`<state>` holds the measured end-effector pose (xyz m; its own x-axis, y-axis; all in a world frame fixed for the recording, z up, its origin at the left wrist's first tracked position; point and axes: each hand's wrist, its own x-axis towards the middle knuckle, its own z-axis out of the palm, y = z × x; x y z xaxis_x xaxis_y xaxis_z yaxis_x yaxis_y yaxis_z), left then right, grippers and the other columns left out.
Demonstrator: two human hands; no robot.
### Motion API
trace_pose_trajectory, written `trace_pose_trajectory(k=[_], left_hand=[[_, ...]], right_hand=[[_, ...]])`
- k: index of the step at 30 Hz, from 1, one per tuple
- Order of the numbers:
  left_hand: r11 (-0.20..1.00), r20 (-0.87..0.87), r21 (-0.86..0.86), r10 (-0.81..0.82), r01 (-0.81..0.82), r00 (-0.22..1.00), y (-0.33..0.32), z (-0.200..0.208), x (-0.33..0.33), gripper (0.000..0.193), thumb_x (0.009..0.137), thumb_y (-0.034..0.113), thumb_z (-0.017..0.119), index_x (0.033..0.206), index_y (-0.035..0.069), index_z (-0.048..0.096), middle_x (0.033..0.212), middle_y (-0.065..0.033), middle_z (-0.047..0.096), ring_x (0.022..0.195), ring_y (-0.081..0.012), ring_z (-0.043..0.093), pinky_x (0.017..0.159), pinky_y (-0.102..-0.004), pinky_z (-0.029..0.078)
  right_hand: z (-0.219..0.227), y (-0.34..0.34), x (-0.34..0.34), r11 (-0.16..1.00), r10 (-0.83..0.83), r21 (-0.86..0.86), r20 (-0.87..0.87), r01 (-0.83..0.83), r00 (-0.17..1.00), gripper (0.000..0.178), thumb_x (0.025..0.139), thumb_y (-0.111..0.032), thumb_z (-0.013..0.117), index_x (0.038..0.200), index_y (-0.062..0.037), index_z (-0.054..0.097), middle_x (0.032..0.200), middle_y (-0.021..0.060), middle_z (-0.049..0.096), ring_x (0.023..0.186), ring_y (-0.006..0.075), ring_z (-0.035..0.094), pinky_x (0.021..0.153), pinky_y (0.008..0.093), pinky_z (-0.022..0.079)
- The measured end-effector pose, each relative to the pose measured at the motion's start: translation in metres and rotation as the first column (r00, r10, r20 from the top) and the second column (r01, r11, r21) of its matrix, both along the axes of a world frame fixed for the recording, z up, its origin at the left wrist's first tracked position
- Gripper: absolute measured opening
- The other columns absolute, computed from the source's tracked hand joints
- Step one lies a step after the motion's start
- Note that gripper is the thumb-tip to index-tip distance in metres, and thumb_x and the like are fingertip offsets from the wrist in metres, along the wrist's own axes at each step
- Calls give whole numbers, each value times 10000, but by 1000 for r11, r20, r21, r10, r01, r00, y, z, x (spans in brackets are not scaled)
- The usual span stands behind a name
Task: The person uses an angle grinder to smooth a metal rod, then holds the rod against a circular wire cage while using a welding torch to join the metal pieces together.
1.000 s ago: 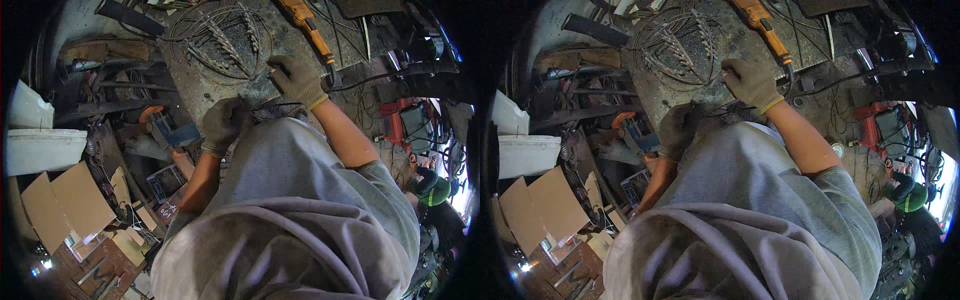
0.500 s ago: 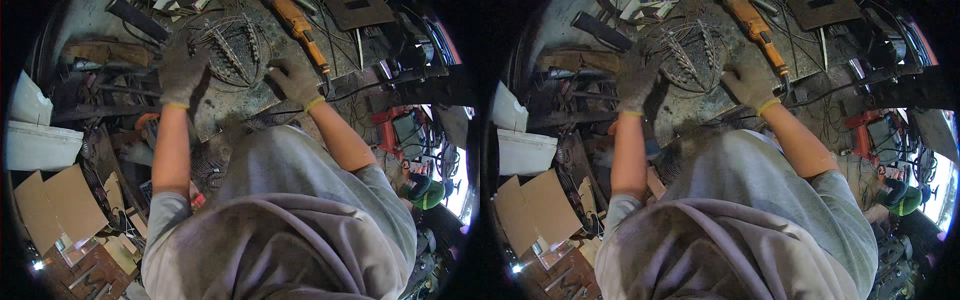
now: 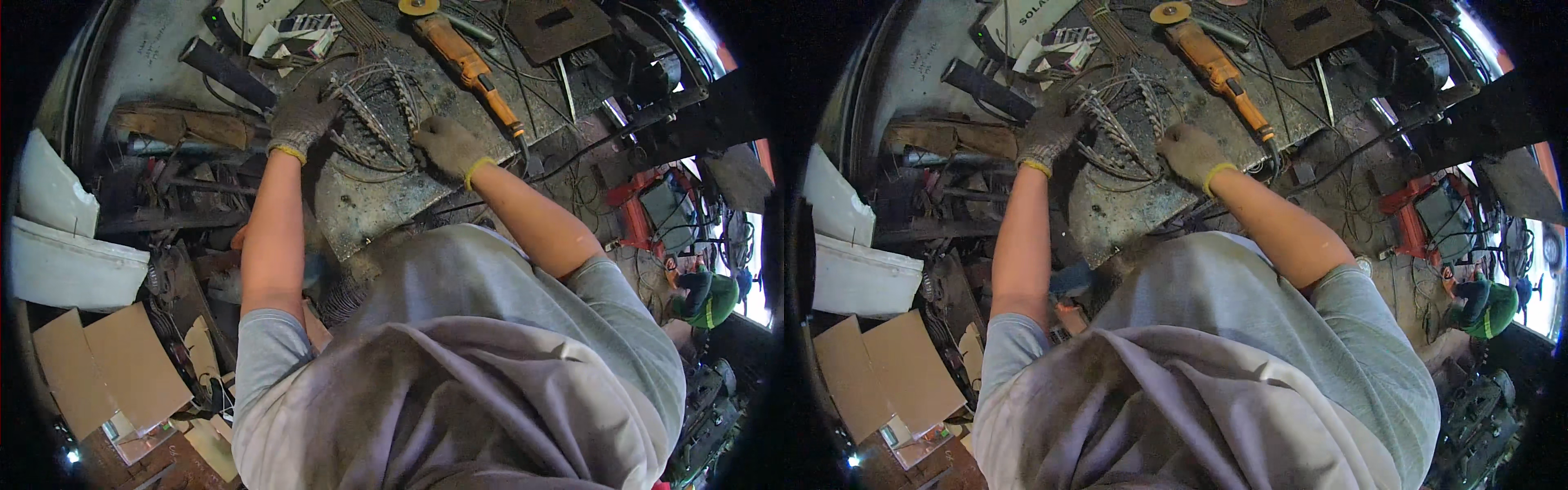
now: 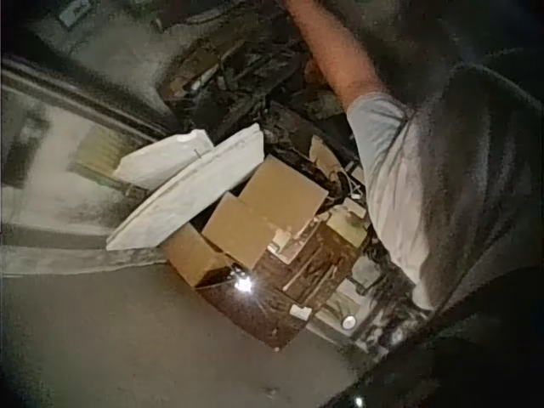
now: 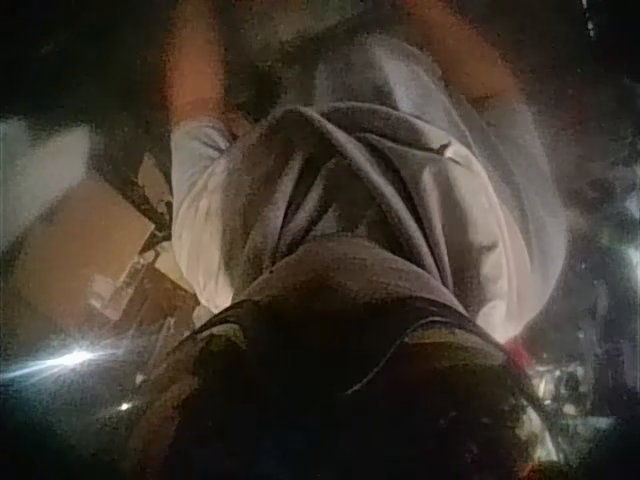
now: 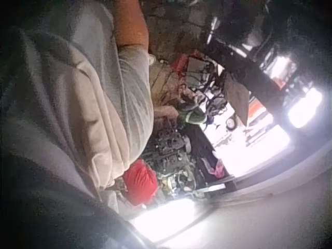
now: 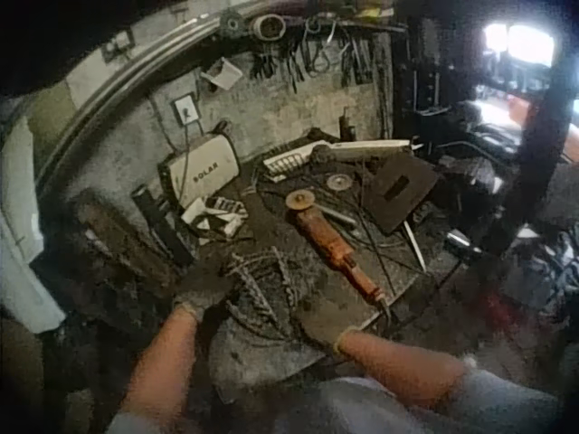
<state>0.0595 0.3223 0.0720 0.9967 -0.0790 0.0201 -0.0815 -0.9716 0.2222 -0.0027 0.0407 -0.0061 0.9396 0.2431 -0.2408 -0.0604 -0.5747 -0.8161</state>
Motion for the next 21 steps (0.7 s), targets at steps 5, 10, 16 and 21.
trace_pose_trajectory(k=[5, 10, 16, 21], left_hand=[[990, 182, -127, -40, 64, 982, 0, 20, 2, 583, 889, 395, 705, 1374, 89, 596, 1271, -224, 666, 1209, -421, 625, 1015, -494, 494], [931, 323, -309, -90, 194, 942, -9, 57, -24, 578, 885, 338, 743, 1376, 73, 589, 1247, -213, 678, 1187, -402, 641, 981, -465, 508], [894, 278, -379, -134, 237, 951, -27, 52, -90, 498, 947, 276, 720, 1365, 39, 589, 1235, -172, 673, 1136, -296, 656, 992, -419, 505], [811, 233, -509, -192, 288, 953, -37, 11, -115, 540, 939, 283, 761, 1378, 27, 579, 1249, -161, 670, 1115, -239, 664, 955, -387, 529]], right_hand=[[15, 10, -17, 990, -88, 125, 132, 71, 987, 463, 977, -423, 585, 1168, -14, 693, 1177, 289, 684, 1138, 472, 638, 978, 517, 483], [42, -2, -35, 973, -129, 215, 199, 85, 971, 424, 989, -388, 579, 1133, -4, 688, 1111, 276, 694, 1081, 452, 655, 942, 502, 493], [52, -30, -98, 950, -131, 290, 29, 117, 991, 367, 1009, -329, 585, 1166, -16, 695, 1016, 171, 717, 949, 276, 687, 876, 392, 521], [43, -34, -138, 920, -179, 323, -160, 223, 971, 388, 1057, -365, 549, 1175, -24, 691, 968, 123, 694, 946, 191, 655, 880, 353, 516]])
